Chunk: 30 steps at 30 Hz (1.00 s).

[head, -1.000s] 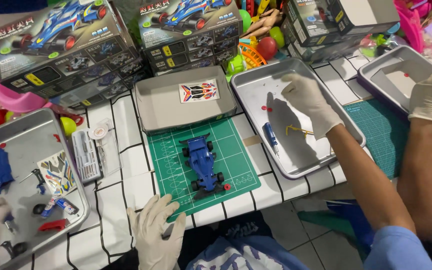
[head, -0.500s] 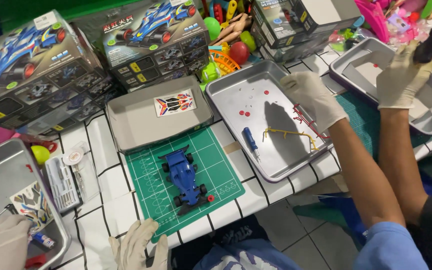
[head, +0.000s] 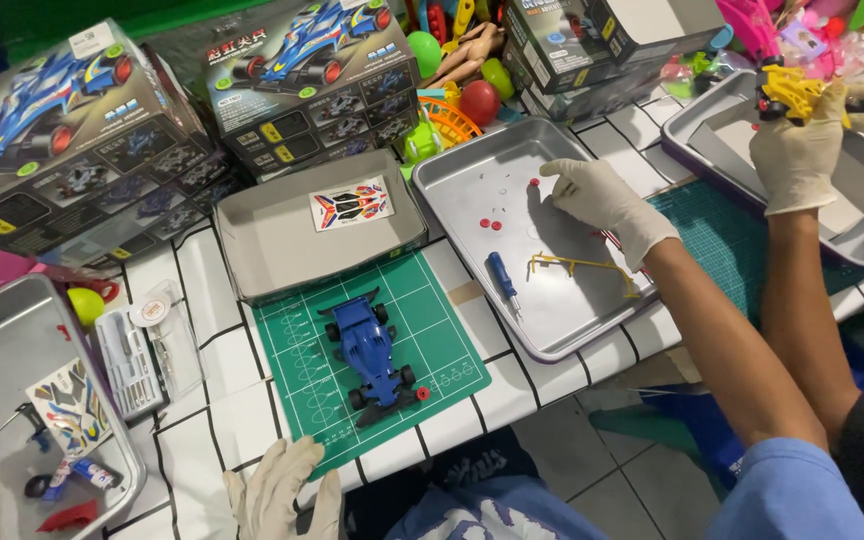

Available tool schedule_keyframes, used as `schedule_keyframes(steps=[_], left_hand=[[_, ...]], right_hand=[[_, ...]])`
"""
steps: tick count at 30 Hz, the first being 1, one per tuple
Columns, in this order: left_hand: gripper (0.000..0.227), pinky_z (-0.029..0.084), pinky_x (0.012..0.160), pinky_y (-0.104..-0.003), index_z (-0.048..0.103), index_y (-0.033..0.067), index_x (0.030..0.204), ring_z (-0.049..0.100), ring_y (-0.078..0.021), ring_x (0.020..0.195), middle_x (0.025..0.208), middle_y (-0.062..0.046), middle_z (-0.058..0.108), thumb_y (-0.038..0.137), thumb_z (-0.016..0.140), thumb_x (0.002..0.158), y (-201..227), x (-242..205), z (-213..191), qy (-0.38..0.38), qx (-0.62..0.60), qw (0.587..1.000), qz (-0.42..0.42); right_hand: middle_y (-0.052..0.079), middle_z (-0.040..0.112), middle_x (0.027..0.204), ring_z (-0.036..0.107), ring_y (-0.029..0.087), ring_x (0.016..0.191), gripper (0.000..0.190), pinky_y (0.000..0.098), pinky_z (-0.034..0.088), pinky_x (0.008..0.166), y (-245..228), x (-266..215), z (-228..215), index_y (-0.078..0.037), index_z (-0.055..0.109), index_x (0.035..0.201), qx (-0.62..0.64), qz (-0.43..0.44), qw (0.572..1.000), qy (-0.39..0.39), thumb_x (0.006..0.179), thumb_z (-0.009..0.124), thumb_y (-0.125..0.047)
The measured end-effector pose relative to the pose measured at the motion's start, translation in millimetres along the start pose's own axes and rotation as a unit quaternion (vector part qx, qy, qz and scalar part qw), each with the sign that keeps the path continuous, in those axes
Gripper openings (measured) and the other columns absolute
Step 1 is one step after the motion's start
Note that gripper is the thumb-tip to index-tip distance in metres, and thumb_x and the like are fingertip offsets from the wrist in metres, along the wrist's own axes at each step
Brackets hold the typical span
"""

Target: The person assembles a blue toy car chassis on a green cutting mat. They attach red wheels to the axles and use a blue screwdriver to tighten the screws, securing the wheels in place.

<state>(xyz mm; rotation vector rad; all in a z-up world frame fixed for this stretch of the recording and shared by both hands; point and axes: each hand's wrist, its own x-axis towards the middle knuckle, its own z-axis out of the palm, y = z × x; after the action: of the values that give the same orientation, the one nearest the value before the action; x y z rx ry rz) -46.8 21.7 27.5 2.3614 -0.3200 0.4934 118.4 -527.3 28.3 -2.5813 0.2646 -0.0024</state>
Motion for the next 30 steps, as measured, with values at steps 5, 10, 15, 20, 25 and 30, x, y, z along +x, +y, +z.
schedule_keyframes(steps=[5,10,15,20,25,30], left_hand=[[0.020,0.025,0.129,-0.066,0.076,0.0228,0.105,0.066,-0.0257,0.128,0.116,0.003,0.077,0.030,0.072,0.087,2,-2,2,0.037,-0.017,0.999,-0.001],[0.016,0.036,0.126,-0.063,0.076,0.0143,0.098,0.071,-0.0173,0.107,0.106,0.000,0.077,0.025,0.074,0.086,37,9,-7,0.085,-0.095,0.992,0.009],[0.025,0.050,0.103,-0.044,0.071,0.0137,0.115,0.074,-0.0113,0.098,0.109,0.003,0.078,0.020,0.076,0.091,72,35,-1,0.011,-0.230,0.963,0.138],[0.015,0.052,0.080,-0.037,0.068,0.0098,0.106,0.070,-0.0192,0.085,0.104,-0.003,0.076,0.013,0.075,0.094,102,62,0,0.072,-0.255,0.939,0.217],[0.022,0.052,0.072,-0.034,0.070,0.0083,0.103,0.065,-0.0197,0.080,0.098,-0.006,0.072,-0.001,0.083,0.088,107,75,-10,0.082,-0.272,0.920,0.269],[0.017,0.042,0.065,-0.033,0.064,0.0109,0.093,0.051,-0.0184,0.068,0.079,-0.003,0.058,0.004,0.079,0.091,107,73,-8,0.107,-0.211,0.926,0.294]], right_hand=[[-0.001,0.074,0.088,0.065,0.017,0.084,0.052,0.0307,0.051,0.086,13,2,8,-0.013,0.067,0.131,-0.018,-0.030,0.999,0.041,0.081,0.056,-0.002],[0.006,0.074,0.097,0.070,0.016,0.090,0.050,0.0306,0.055,0.087,-85,-67,-10,-0.010,0.060,0.135,0.138,-0.108,0.980,0.092,0.088,0.066,0.003],[-0.001,0.075,0.095,0.072,0.009,0.089,0.052,0.0243,0.058,0.097,-203,-174,8,-0.007,0.056,0.137,0.223,-0.255,0.933,0.123,0.091,0.072,0.008],[0.000,0.077,0.095,0.078,0.009,0.089,0.057,0.0240,0.065,0.092,-241,-225,38,-0.014,0.056,0.138,0.252,-0.274,0.926,0.067,0.088,0.073,0.006],[-0.001,0.078,0.099,0.077,0.008,0.092,0.051,0.0246,0.062,0.099,-255,-237,42,-0.008,0.058,0.135,0.216,-0.311,0.922,0.080,0.087,0.076,0.002],[-0.005,0.077,0.090,0.076,0.009,0.086,0.050,0.0256,0.059,0.097,-258,-237,44,-0.014,0.055,0.135,0.227,-0.269,0.935,0.042,0.090,0.070,0.000]])
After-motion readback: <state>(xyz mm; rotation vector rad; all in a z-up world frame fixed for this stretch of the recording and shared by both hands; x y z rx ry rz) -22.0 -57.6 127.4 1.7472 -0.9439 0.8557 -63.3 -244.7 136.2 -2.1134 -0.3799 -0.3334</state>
